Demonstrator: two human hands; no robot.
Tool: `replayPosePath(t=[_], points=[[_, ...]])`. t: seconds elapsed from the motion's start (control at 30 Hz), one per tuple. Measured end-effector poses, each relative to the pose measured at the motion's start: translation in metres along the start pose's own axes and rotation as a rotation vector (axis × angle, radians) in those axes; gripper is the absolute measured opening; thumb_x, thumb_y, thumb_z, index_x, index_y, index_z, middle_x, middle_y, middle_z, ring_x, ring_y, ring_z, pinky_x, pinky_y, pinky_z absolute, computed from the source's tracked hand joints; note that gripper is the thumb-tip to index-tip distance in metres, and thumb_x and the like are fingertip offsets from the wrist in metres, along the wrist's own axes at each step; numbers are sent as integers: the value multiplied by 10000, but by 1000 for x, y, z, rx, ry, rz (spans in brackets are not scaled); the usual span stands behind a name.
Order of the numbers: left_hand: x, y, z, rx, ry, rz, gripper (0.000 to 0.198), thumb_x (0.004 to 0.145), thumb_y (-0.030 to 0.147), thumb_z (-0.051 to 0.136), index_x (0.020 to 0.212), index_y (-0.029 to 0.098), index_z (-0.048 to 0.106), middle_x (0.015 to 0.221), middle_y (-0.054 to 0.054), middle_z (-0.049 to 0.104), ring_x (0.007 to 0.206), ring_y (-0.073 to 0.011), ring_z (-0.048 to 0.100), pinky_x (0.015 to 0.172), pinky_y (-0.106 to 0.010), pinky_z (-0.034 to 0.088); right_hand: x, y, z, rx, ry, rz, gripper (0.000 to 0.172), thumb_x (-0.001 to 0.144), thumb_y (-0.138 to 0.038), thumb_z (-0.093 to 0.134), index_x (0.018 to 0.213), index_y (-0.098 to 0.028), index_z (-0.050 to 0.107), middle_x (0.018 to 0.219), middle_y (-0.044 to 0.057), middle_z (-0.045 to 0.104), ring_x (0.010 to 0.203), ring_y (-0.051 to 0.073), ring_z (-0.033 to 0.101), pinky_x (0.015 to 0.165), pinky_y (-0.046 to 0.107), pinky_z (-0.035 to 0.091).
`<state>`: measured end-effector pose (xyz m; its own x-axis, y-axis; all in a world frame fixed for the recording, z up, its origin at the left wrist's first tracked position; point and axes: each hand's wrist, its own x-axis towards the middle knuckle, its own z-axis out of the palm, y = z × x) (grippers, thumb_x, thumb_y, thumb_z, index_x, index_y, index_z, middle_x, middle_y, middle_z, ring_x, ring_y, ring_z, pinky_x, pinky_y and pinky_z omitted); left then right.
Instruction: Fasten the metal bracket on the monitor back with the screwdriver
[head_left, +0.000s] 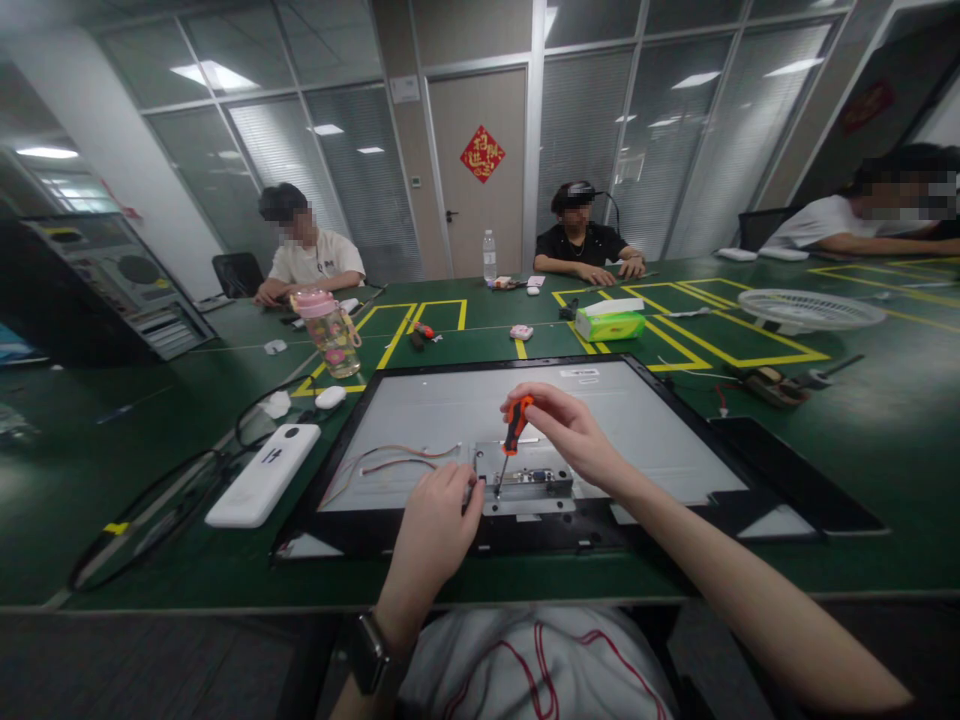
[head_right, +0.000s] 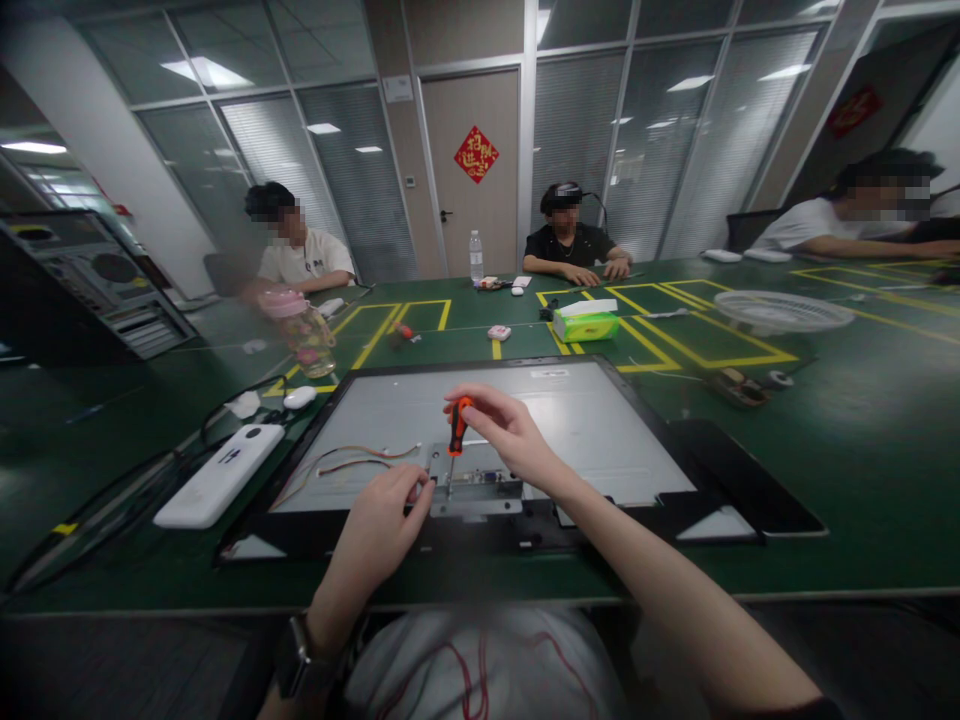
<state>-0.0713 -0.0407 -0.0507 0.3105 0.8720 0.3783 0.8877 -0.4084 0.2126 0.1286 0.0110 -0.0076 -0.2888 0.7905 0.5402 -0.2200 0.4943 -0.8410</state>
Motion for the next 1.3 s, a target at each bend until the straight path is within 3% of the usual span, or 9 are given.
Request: replayPosePath(t=[0.17, 0.97, 1.3], points=[[1, 1, -1, 2, 9, 7, 179, 934, 208, 454, 800, 189, 572, 781, -24, 621, 710, -177, 580, 666, -295, 408, -1, 3, 1, 51, -56, -11, 272, 947, -370, 541, 1181, -250, 613, 1015, 67, 698, 974, 197, 667, 859, 396, 548], [1, 0, 0, -2, 0, -1, 149, 930, 206, 488, 797, 195, 554, 773, -15, 613, 716, -188, 576, 659, -292, 394, -2, -1, 4, 88, -145, 40, 319, 900, -291, 616, 1207, -266, 530, 1027, 50, 652, 934, 170, 664, 844, 362, 551], [0, -1, 1, -7, -12, -3, 158, 935, 206, 482, 797, 190, 558, 773, -18, 605, 715, -191, 567, 661, -302, 388, -5, -3, 7, -38, -181, -4, 397, 913, -287, 597, 1283, -263, 453, 1009, 47, 639, 956, 168, 637, 880, 363, 517]])
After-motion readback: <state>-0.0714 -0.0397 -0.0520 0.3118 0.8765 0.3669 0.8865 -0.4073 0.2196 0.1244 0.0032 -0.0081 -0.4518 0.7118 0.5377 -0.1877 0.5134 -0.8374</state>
